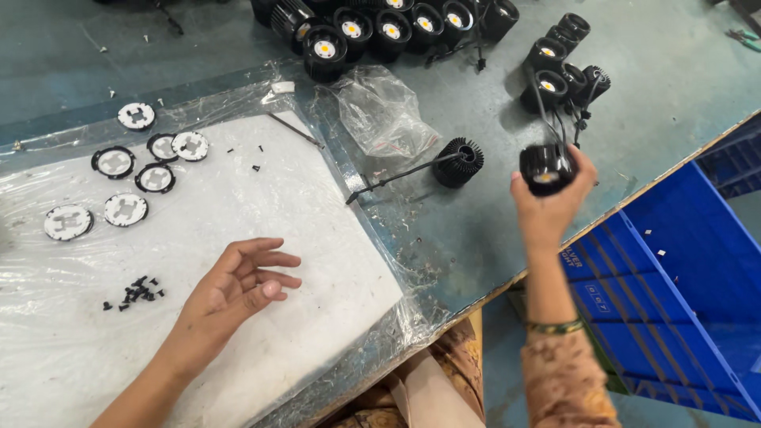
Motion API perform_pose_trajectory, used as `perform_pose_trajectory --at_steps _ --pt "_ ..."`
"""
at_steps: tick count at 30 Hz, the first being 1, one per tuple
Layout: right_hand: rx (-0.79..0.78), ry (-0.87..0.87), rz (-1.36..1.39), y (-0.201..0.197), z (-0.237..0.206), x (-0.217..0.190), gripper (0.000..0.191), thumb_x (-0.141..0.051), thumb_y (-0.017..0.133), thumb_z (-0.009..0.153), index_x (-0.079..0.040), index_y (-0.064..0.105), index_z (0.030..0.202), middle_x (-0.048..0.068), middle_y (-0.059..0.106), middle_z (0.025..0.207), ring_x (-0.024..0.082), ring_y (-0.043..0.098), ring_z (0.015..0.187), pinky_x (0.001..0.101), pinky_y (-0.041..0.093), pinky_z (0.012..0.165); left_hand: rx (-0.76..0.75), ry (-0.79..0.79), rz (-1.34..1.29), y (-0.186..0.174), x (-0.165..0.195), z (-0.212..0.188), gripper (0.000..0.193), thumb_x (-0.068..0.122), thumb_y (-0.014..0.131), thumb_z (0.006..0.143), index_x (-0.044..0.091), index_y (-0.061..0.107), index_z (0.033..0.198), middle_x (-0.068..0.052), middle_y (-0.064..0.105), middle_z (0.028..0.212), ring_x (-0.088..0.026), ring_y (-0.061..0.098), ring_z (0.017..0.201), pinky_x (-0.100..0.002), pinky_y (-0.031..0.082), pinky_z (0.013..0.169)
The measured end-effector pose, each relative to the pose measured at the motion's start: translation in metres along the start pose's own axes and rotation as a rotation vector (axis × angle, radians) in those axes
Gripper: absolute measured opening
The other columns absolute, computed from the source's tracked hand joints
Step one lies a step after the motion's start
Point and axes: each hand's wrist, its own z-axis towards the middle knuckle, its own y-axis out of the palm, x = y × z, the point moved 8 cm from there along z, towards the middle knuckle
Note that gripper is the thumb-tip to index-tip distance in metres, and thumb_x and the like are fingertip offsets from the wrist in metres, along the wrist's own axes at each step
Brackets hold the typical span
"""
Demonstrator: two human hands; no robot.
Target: The person assembles LED light units by inserting wires into black finned housings, securing them with screws using a cordless screwdriver, and placing finished units on the table. The person repeats this process for multiple units, handling wires, screws, and housings throughout.
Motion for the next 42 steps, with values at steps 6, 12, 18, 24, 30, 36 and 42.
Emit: perform_pose_trajectory --at_steps 6,12,18,24,30,36,42 --pt "-0.472 0.337 -0.311 0.0 0.038 0.097 0.071 -0.031 0.089 0.073 -0.004 0.061 0.132 0.014 0.072 0.112 0.024 0.07 0.104 0.0367 0.053 0.094 0.017 -0.059 0.005 -0.004 -0.01 0.001 0.049 0.022 0.063 0.09 0.004 0.054 0.136 -0.016 0.072 0.119 -0.025 0.073 0.108 -0.039 0.059 0.09" --pt "-0.717 0.4 -0.499 0.006 0.078 0.144 0.077 -0.035 0.087 0.075 -0.002 0.062 0.141 0.02 0.072 0.108 0.033 0.07 0.096 0.0452 0.055 0.086 0.042 -0.142 0.02 -0.01 -0.018 -0.001 0.046 0.02 0.062 0.089 0.003 0.058 0.132 -0.015 0.074 0.113 -0.025 0.075 0.104 -0.038 0.061 0.087" --pt "-0.419 0.018 -0.518 0.032 0.102 0.158 0.085 -0.035 0.095 0.082 0.006 0.057 0.146 0.026 0.056 0.125 0.04 0.059 0.112 0.0457 0.05 0.096 0.022 -0.152 -0.006 -0.009 -0.02 -0.003 0.044 0.018 0.063 0.09 0.002 0.058 0.131 -0.015 0.074 0.112 -0.024 0.074 0.102 -0.038 0.06 0.087" --pt "-0.282 -0.025 -0.425 0.05 0.102 0.163 0.087 -0.025 0.097 0.08 0.005 0.055 0.151 0.022 0.057 0.132 0.038 0.06 0.118 0.044 0.05 0.101 0.024 -0.221 -0.061 -0.008 -0.027 -0.004 0.042 0.016 0.063 0.09 0.004 0.06 0.131 -0.015 0.073 0.111 -0.024 0.073 0.099 -0.038 0.061 0.084" --pt "-0.267 -0.053 -0.456 0.066 0.121 0.159 0.086 -0.027 0.097 0.082 0.007 0.056 0.148 0.023 0.056 0.131 0.04 0.059 0.117 0.045 0.05 0.101 0.031 -0.26 0.005 -0.007 -0.026 -0.007 0.047 0.017 0.063 0.088 0.007 0.061 0.134 -0.014 0.075 0.109 -0.022 0.076 0.096 -0.037 0.063 0.081" --pt "-0.261 -0.003 -0.508 0.071 0.139 0.171 0.086 -0.034 0.093 0.085 0.008 0.055 0.149 0.025 0.052 0.133 0.043 0.052 0.12 0.0477 0.045 0.104 0.068 -0.248 0.016 -0.007 -0.024 -0.005 0.045 0.017 0.064 0.088 0.006 0.063 0.132 -0.014 0.074 0.1 -0.021 0.077 0.086 -0.033 0.059 0.059" --pt "-0.121 -0.038 -0.683 0.079 0.14 0.137 0.088 -0.042 0.095 0.083 0.01 0.052 0.139 0.026 0.043 0.129 0.044 0.042 0.116 0.0569 0.039 0.096 0.063 -0.188 -0.004 -0.006 -0.021 0.001 0.039 0.019 0.065 0.09 0.003 0.064 0.126 -0.013 0.074 0.095 -0.02 0.076 0.082 -0.031 0.057 0.054"
